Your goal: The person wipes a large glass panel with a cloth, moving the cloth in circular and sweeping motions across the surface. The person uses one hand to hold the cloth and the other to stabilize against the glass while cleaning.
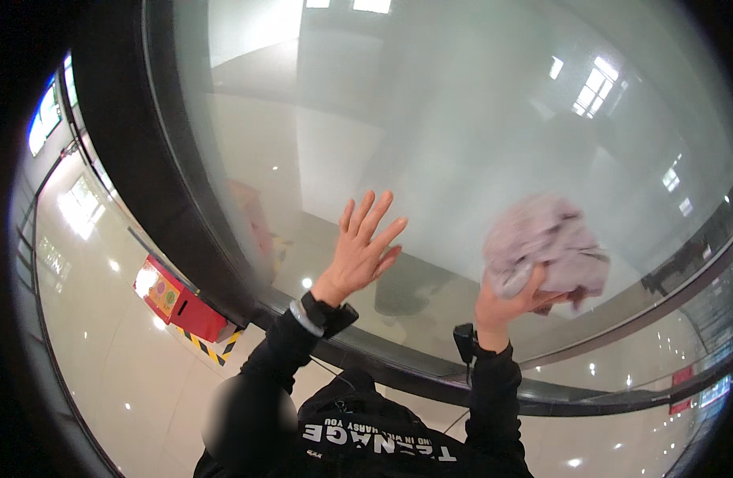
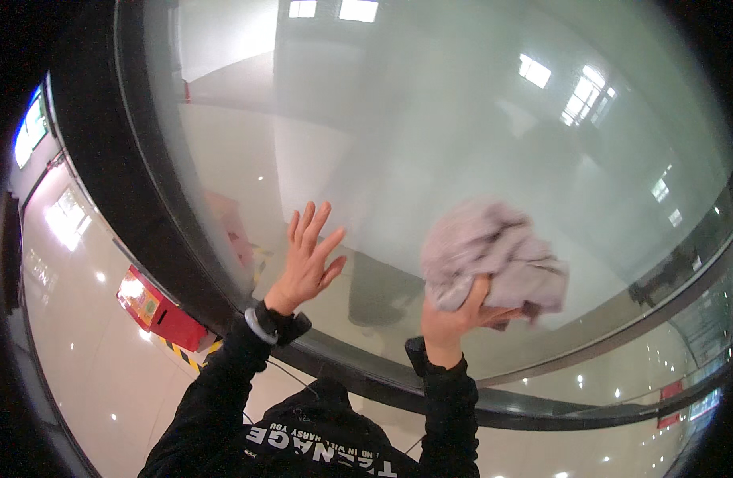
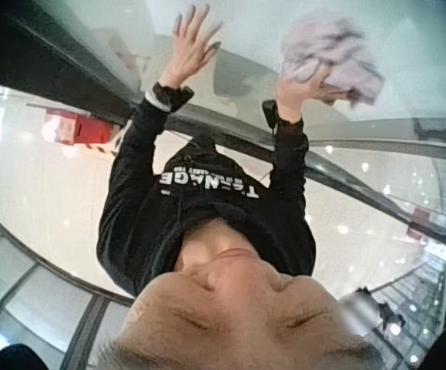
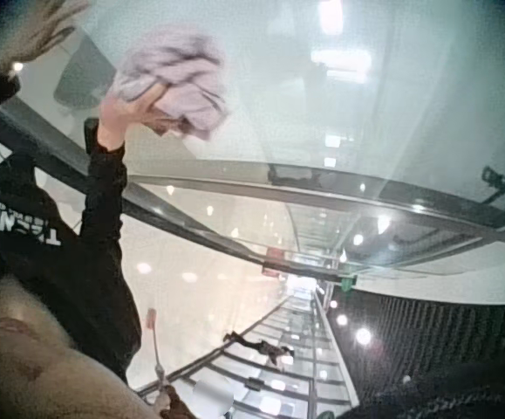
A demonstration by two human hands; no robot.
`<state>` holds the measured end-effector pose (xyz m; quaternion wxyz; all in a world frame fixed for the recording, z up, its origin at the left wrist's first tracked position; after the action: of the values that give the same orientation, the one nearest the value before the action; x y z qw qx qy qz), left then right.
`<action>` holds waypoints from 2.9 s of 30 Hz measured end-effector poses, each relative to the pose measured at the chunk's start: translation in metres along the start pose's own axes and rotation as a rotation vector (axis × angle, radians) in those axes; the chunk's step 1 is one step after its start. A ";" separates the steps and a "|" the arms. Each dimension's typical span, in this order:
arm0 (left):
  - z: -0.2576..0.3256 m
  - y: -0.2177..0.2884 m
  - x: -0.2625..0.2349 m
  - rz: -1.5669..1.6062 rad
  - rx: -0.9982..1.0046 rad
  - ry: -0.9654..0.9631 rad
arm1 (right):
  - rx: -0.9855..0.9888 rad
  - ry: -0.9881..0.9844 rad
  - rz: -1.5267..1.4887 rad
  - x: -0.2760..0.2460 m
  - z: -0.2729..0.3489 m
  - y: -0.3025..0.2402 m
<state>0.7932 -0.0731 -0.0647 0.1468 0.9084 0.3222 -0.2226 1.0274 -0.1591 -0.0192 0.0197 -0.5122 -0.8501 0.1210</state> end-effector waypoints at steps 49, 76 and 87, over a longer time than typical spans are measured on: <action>0.165 -0.296 -0.105 0.027 -0.797 0.770 | -0.308 -0.005 0.631 0.047 -0.003 -0.053; 0.167 -0.417 -0.166 0.938 -0.628 0.929 | -0.048 0.114 0.449 0.060 -0.005 -0.068; -0.137 -0.356 -0.360 0.248 -0.028 0.649 | -0.269 -0.010 0.805 0.069 -0.001 -0.087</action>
<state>0.3550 0.0625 0.1883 0.0751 0.9619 0.2422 0.1021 0.9194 -0.1369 -0.0052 -0.1003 -0.8008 -0.5904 0.0098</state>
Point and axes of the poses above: each hand's wrist, its own z-axis away from the middle knuckle, its own x-axis out of the palm, y = z × x, the point moved 9 cm from there along -z, towards the middle knuckle, and after that the axes turned 3 degrees about -y, right-handed, at the moved point
